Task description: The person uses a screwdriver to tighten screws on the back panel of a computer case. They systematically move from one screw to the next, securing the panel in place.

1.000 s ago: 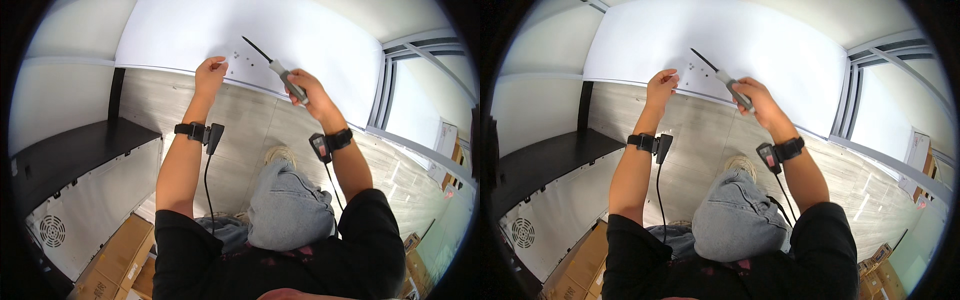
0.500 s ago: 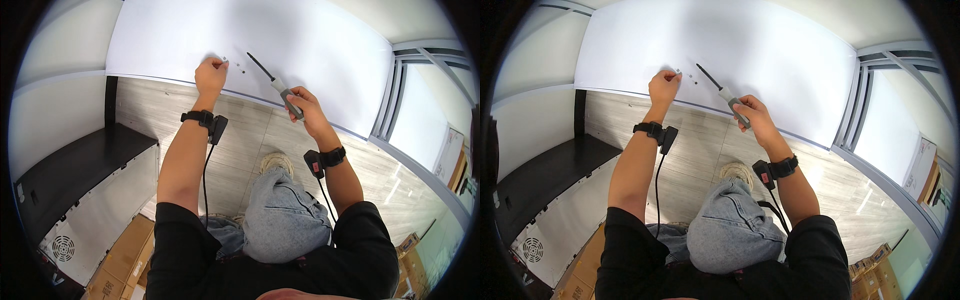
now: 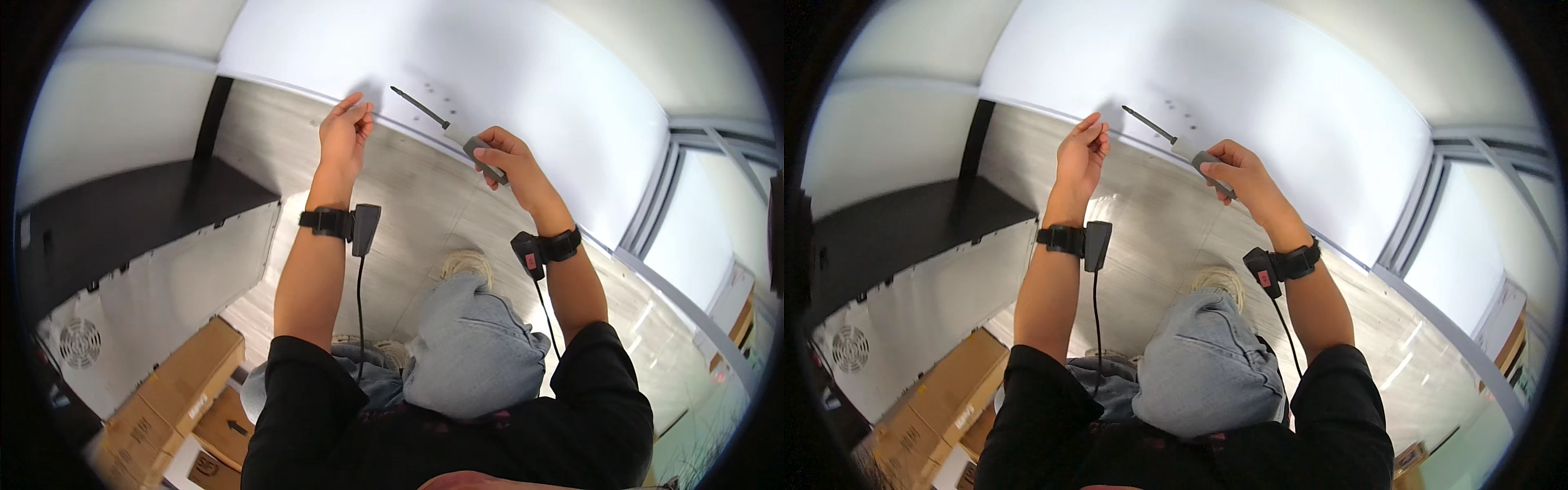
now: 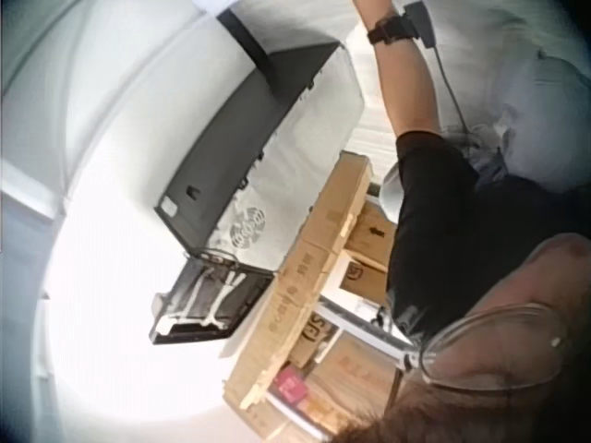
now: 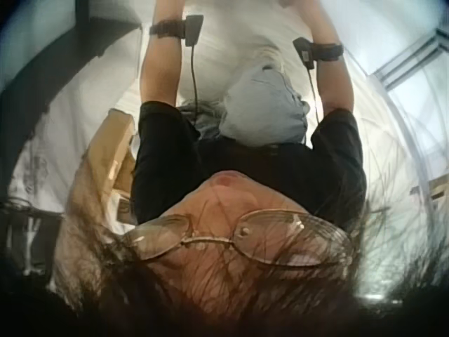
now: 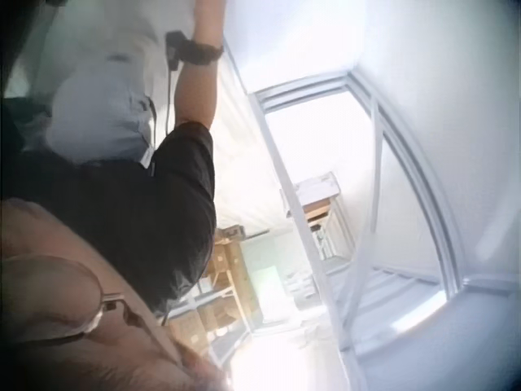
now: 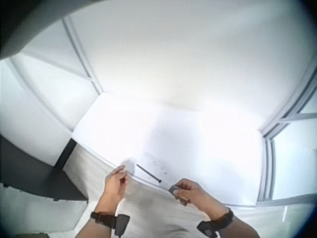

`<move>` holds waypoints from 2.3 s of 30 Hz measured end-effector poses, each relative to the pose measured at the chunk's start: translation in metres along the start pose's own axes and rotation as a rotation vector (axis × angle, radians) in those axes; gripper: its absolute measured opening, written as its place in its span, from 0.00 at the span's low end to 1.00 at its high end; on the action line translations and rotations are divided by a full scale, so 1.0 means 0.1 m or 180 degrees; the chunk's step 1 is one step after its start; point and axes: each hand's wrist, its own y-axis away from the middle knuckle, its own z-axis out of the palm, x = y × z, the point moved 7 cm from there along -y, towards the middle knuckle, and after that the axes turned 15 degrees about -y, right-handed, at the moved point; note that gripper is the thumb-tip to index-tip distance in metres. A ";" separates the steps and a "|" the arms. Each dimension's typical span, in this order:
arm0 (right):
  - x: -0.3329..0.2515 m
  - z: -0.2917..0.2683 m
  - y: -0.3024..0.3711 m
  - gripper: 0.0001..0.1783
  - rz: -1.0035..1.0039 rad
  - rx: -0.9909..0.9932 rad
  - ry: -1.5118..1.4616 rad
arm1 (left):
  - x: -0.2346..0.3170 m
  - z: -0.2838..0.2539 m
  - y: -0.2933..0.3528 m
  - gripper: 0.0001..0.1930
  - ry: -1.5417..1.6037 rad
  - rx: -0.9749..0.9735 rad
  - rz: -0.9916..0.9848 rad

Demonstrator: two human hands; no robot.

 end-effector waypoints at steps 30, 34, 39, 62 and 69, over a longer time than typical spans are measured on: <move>0.47 2.86 0.03 0.11 -0.0417 -0.1582 0.2632 | -0.39 -2.48 1.19 0.05 0.3464 0.0012 0.0830; 0.31 3.35 0.22 0.12 -0.0797 -0.1641 0.3747 | -0.46 -2.69 1.19 0.06 0.3293 0.0221 0.0694; 0.36 3.77 0.40 0.11 -0.1875 -0.1815 0.4569 | -0.50 -2.93 1.22 0.06 0.2914 0.0286 0.0556; 1.70 3.35 0.52 0.18 -0.1575 -0.0470 0.1187 | -0.10 -2.96 1.25 0.09 0.1653 0.0761 0.0558; 1.57 3.37 0.49 0.17 -0.1548 -0.0519 0.1220 | -0.05 -3.02 1.20 0.09 0.1715 0.0706 0.0619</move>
